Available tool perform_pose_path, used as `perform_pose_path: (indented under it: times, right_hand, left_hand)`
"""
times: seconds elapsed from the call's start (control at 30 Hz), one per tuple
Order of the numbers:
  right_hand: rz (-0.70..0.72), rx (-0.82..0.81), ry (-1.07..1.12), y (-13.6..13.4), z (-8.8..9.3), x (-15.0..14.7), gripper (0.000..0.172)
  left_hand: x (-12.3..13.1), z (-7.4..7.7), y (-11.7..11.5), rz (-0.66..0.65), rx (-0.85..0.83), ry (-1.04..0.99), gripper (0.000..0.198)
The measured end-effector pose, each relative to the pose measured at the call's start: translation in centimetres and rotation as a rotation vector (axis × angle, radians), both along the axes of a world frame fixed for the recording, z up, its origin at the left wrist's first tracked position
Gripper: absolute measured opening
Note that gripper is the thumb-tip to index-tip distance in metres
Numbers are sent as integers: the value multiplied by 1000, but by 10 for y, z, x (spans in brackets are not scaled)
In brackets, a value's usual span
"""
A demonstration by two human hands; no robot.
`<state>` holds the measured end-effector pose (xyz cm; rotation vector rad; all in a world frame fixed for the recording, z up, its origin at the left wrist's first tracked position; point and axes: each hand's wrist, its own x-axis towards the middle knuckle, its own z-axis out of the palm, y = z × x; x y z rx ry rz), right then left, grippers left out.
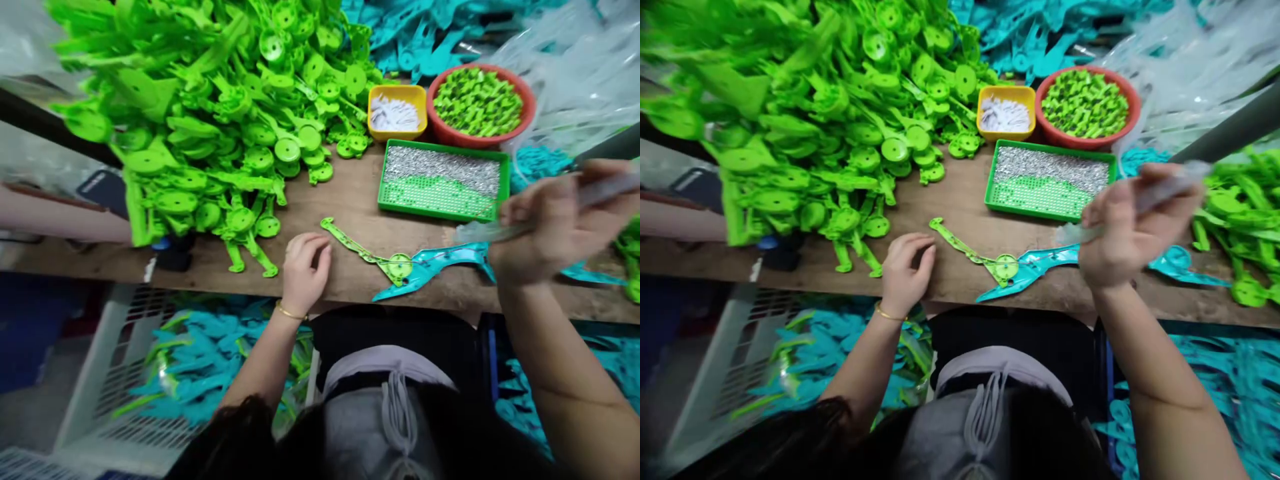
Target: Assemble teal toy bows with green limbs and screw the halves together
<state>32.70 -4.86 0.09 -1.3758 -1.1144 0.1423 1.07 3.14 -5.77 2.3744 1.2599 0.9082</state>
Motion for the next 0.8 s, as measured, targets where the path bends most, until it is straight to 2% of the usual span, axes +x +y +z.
perform_pose_path:
  times: [0.03, 0.1, 0.13, 0.23, 0.3, 0.33, 0.4, 0.5, 0.57, 0.67, 0.8]
  right_hand:
    - [-69, 131, 8, 9, -8, -17, 25]
    - [-78, 157, -29, 23, -22, -40, 25]
    - [-32, 58, -67, 26, -27, -46, 28]
    - [84, -426, -233, 19, -29, -47, 41]
    - [32, -640, -349, 8, -21, -47, 47]
    - [-13, -676, -391, 3, -15, -49, 48]
    - [-20, -704, -440, -4, -4, -60, 48]
    - [173, -782, -545, -7, 1, -87, 45]
    - [270, -803, -704, -6, -4, -104, 44]
    - [325, -730, -957, -3, -17, -123, 43]
    - [362, -695, -1074, 6, -23, -137, 43]
  left_hand:
    - [0, 0, 3, 2, -11, 15, 18]
    - [-3, 1, 10, 15, -29, 42, 20]
    - [-5, 2, 13, 26, -37, 51, 20]
    - [-14, 1, 23, 39, -61, 54, 21]
    - [-15, 0, 29, 22, -70, 49, 21]
    - [-14, -1, 32, 6, -75, 49, 21]
    - [-10, -3, 38, -27, -96, 53, 22]
    - [-2, -8, 45, -66, -157, 40, 25]
    - [0, -11, 47, -73, -179, 33, 26]
    - [0, -15, 48, -71, -182, 43, 28]
    - [-1, -15, 48, -74, -190, 50, 31]
